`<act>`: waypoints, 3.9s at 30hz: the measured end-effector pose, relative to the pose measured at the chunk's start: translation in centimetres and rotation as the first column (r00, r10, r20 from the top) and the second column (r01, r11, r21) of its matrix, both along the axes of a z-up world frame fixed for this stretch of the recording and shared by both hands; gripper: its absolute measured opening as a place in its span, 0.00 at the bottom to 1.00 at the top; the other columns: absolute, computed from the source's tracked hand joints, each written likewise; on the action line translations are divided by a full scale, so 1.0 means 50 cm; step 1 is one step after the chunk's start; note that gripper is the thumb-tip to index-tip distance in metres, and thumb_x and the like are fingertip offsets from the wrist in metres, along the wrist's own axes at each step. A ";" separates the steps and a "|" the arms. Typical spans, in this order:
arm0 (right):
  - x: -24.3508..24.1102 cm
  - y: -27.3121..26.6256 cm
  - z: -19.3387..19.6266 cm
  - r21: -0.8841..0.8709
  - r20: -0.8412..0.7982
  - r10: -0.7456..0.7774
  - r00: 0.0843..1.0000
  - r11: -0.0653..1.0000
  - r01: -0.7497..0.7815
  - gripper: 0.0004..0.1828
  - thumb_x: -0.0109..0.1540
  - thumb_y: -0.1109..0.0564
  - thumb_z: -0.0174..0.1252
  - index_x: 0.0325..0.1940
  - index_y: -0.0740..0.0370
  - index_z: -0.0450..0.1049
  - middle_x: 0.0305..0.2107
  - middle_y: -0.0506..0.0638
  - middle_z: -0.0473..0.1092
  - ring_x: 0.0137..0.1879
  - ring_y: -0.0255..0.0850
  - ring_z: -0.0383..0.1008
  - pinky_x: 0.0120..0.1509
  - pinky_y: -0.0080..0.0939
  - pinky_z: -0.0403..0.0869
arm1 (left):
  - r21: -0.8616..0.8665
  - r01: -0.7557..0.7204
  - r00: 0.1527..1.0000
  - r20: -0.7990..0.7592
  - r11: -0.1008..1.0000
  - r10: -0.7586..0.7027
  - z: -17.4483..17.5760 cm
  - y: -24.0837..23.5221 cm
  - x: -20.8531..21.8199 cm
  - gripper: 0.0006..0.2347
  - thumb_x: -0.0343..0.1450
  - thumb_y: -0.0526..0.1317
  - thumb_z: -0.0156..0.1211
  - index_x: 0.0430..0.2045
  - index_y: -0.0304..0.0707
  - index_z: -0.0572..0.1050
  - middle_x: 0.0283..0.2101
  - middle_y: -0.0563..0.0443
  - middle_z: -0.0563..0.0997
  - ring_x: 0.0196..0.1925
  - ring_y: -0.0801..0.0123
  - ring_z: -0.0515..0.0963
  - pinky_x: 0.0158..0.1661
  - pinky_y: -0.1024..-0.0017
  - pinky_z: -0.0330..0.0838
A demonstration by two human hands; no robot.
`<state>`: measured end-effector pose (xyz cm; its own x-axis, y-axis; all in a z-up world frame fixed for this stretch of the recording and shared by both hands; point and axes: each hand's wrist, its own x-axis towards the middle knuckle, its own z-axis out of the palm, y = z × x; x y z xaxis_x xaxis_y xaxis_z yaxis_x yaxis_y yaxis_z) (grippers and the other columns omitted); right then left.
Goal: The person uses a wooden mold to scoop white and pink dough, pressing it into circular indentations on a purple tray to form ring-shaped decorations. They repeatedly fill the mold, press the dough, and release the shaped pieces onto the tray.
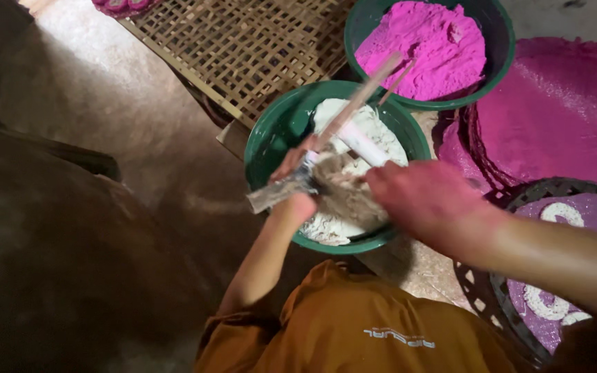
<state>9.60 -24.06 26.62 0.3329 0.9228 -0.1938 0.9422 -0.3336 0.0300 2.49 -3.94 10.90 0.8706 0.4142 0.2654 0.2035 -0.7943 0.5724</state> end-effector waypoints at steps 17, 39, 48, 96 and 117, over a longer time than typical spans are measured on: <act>0.046 -0.062 -0.272 0.410 -0.725 -0.029 0.688 0.785 0.465 0.27 0.68 0.61 0.53 0.72 0.57 0.65 0.51 0.58 0.79 0.50 0.51 0.81 0.56 0.48 0.76 | 0.138 -0.146 0.931 0.354 0.980 0.089 0.028 0.040 0.045 0.37 0.67 0.45 0.69 0.69 0.30 0.58 0.72 0.36 0.61 0.62 0.42 0.75 0.64 0.49 0.66; 0.079 -0.053 -0.343 0.365 -0.634 -0.085 0.768 0.843 0.395 0.40 0.70 0.44 0.52 0.82 0.54 0.45 0.74 0.63 0.51 0.78 0.55 0.52 0.78 0.52 0.55 | -0.970 0.109 0.968 0.154 0.216 0.200 -0.102 0.032 0.046 0.13 0.63 0.37 0.65 0.39 0.32 0.79 0.35 0.50 0.81 0.35 0.69 0.79 0.37 0.69 0.73; 0.024 -0.327 -0.133 0.542 -0.404 0.894 0.193 0.064 0.838 0.42 0.72 0.45 0.53 0.87 0.46 0.43 0.75 0.65 0.55 0.61 0.62 0.73 0.55 0.64 0.79 | -0.827 -0.013 0.649 0.421 -0.562 -0.634 -0.056 -0.351 0.014 0.18 0.68 0.35 0.54 0.54 0.36 0.73 0.52 0.46 0.79 0.55 0.58 0.78 0.59 0.59 0.70; 0.058 -1.041 -0.270 -0.584 -0.722 -0.596 -0.352 0.252 0.772 0.50 0.59 0.21 0.28 0.72 0.54 0.63 0.50 0.50 0.76 0.55 0.43 0.74 0.61 0.46 0.70 | -0.106 0.163 0.731 0.681 -0.981 0.048 -0.250 -0.966 0.436 0.05 0.75 0.43 0.54 0.37 0.45 0.67 0.37 0.57 0.70 0.46 0.68 0.72 0.64 0.59 0.67; 0.048 -1.000 -0.272 -0.399 -0.622 -0.773 -0.129 0.171 0.901 0.43 0.63 0.25 0.34 0.47 0.66 0.75 0.26 0.55 0.73 0.34 0.43 0.75 0.42 0.49 0.74 | 0.012 0.099 0.704 0.706 -0.995 0.079 -0.325 -1.007 0.485 0.10 0.76 0.50 0.55 0.33 0.46 0.68 0.33 0.59 0.69 0.40 0.71 0.70 0.56 0.64 0.71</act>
